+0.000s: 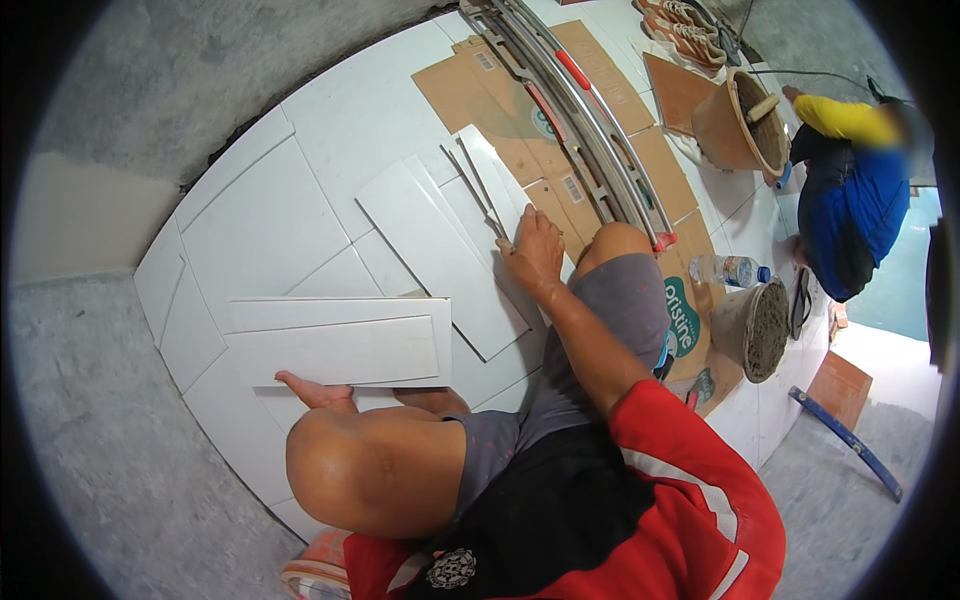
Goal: The person uses a manual tile cutter to score and snap white ceramic tiles. They measure the floor gap with a tape measure, mark the tiles, and wipe them with a cloth before cutting. The person also fits a cut tile into the wall gap to check alignment.
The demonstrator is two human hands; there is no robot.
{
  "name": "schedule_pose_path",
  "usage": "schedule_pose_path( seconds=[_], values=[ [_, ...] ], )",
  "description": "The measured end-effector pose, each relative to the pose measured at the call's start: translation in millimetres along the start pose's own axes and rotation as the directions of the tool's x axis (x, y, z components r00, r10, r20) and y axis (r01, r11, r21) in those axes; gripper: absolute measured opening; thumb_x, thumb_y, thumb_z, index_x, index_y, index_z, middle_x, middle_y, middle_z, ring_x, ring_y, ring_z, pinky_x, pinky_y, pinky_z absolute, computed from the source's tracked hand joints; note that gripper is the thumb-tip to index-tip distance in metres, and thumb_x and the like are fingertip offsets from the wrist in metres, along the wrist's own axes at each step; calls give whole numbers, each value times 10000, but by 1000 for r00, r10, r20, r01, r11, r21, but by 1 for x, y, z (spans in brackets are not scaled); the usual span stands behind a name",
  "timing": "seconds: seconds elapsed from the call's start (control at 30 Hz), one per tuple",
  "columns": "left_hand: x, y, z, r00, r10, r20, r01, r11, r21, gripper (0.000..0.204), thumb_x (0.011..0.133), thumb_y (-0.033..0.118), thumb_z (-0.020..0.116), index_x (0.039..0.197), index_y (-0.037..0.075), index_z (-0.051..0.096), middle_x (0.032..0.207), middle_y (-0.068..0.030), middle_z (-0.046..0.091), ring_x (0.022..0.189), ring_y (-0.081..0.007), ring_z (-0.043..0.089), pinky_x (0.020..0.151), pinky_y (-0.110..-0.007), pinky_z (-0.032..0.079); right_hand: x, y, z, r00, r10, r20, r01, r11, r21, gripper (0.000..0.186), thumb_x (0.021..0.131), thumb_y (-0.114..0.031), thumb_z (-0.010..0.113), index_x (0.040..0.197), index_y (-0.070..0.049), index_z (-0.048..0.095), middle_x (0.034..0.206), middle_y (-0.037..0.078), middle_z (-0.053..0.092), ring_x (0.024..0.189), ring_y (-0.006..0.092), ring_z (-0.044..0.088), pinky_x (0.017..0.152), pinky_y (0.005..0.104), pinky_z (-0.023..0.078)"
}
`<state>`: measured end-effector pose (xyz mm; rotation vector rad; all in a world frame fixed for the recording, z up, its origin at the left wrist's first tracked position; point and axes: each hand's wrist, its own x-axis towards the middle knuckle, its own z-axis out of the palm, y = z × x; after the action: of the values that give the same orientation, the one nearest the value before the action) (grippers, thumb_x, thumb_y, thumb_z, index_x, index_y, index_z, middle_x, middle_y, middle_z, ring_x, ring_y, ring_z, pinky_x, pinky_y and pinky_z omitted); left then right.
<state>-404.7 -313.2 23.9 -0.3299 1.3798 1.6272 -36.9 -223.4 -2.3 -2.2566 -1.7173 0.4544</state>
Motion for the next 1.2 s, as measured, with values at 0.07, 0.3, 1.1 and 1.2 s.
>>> schedule_pose_path(
  seconds=[0.07, 0.3, 1.1, 1.2],
  values=[
    [6, -3, -6, 999, -17, 28, 18, 1000, -15, 853, 980, 767, 295, 1589, 171, 324, 1630, -64, 347, 1476, -342, 339, 1186, -573, 300, 9, 0, -7, 976, 76, 204, -57, 994, -96, 677, 836, -258, 781, 1393, 15, 510, 1267, 233, 567, 1197, 407, 530, 1009, 513, 429],
    [19, -10, 3, 999, 33, 36, -33, 999, 12, 841, 992, 743, 335, 1576, 138, 334, 1612, -84, 371, 1452, -346, 370, 1169, -542, 341, 1, -5, -2, 996, -41, 79, 42, 999, -17, 595, 864, -222, 755, 1364, 23, 545, 1226, 239, 592, 1141, 411, 563, 976, 488, 465],
    [44, -80, 110, 830, -377, 412, 109, 833, 542, 749, 1027, 553, 525, 1434, -67, 419, 1421, -186, 539, 1291, -305, 551, 1090, -418, 463, -64, 11, 13, 912, -61, 406, -215, 771, 599, 358, 958, -316, 679, 946, 41, 689, 720, 137, 607, 647, 177, 523, 627, 362, 451],
    [48, -85, 123, 839, -413, 355, 85, 744, 663, 723, 1002, 516, 601, 1379, -84, 456, 1326, -202, 590, 1174, -284, 625, 993, -382, 531, -62, 19, 15, 922, -1, 388, -253, 758, 601, 353, 962, -315, 666, 960, 36, 700, 724, 134, 621, 657, 177, 537, 630, 361, 453]
  ],
)
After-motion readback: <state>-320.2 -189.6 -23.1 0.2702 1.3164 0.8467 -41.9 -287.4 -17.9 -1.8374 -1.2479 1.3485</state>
